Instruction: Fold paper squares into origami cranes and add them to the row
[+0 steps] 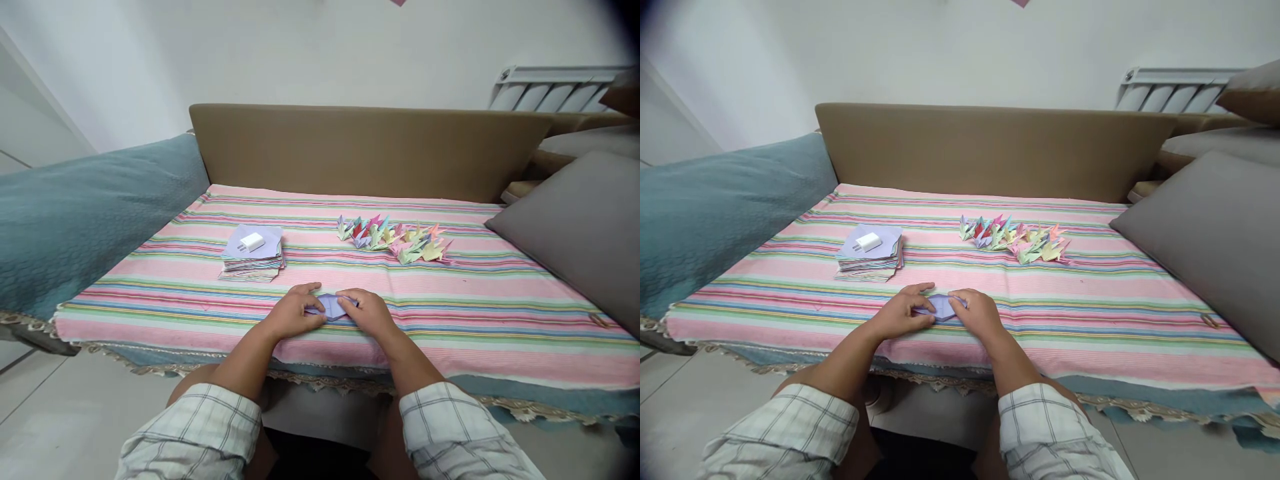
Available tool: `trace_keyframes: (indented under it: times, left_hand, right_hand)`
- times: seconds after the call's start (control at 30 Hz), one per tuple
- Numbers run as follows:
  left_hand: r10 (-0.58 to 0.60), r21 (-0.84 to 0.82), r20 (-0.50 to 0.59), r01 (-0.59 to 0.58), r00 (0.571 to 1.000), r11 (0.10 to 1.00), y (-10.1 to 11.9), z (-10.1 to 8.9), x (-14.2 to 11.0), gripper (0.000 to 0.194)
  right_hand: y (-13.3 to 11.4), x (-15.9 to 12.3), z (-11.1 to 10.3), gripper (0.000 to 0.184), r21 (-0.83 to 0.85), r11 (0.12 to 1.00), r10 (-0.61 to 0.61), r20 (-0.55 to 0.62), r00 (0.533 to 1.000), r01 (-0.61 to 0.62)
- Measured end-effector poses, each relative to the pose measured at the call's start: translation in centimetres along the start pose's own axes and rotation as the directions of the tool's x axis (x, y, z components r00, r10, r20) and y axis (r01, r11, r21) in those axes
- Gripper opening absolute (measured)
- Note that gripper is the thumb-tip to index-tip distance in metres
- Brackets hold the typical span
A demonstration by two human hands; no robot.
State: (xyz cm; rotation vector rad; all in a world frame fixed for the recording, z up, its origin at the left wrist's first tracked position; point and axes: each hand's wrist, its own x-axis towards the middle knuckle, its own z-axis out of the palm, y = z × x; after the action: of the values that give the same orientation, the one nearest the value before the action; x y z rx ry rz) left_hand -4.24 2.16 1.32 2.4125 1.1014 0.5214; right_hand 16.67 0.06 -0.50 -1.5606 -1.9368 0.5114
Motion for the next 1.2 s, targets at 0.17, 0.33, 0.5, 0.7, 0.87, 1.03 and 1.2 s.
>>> trace_keyframes:
  times: [0.17,0.33,0.5,0.7,0.87,1.03,1.2]
  left_hand:
    - [-0.011,0.068,0.006,0.011,1.0,0.998,-0.3,0.2,0.1,0.012]
    - [-0.068,0.098,-0.006,0.068,0.998,0.993,-0.6,-0.1,0.0,0.014]
    - [-0.085,0.131,-0.031,0.089,0.996,0.987,-0.5,-0.3,-0.3,0.021]
    - [-0.072,0.241,-0.1,0.094,0.992,0.966,-0.2,0.7,-0.3,0.016]
    - [-0.03,0.293,-0.082,0.053,0.996,0.955,-0.1,1.2,-0.3,0.014]
    - [0.032,0.196,-0.152,-0.001,0.988,0.981,0.3,1.1,-0.6,0.016]
    - [-0.013,0.141,-0.085,0.025,0.996,0.99,0.2,1.4,-0.3,0.029]
  right_hand:
    - [0.0,0.0,0.0,0.026,-0.012,1.0,0.006,0.013,1.0,-0.006]
    - [-0.2,0.0,-0.1,0.026,-0.043,0.999,0.034,0.023,0.999,-0.033]
    - [-0.5,0.1,-0.2,0.027,-0.065,0.996,0.057,0.038,0.998,-0.054]
    - [-0.7,0.2,-0.2,0.028,-0.097,0.991,0.097,0.046,0.994,-0.092]
    - [-0.6,0.4,-0.1,0.027,-0.124,0.989,0.09,0.049,0.995,-0.083]
    - [-0.7,0.5,-0.2,0.028,-0.139,0.987,0.09,0.062,0.994,-0.081]
    - [-0.8,0.6,-0.3,0.029,-0.152,0.985,0.095,0.07,0.993,-0.084]
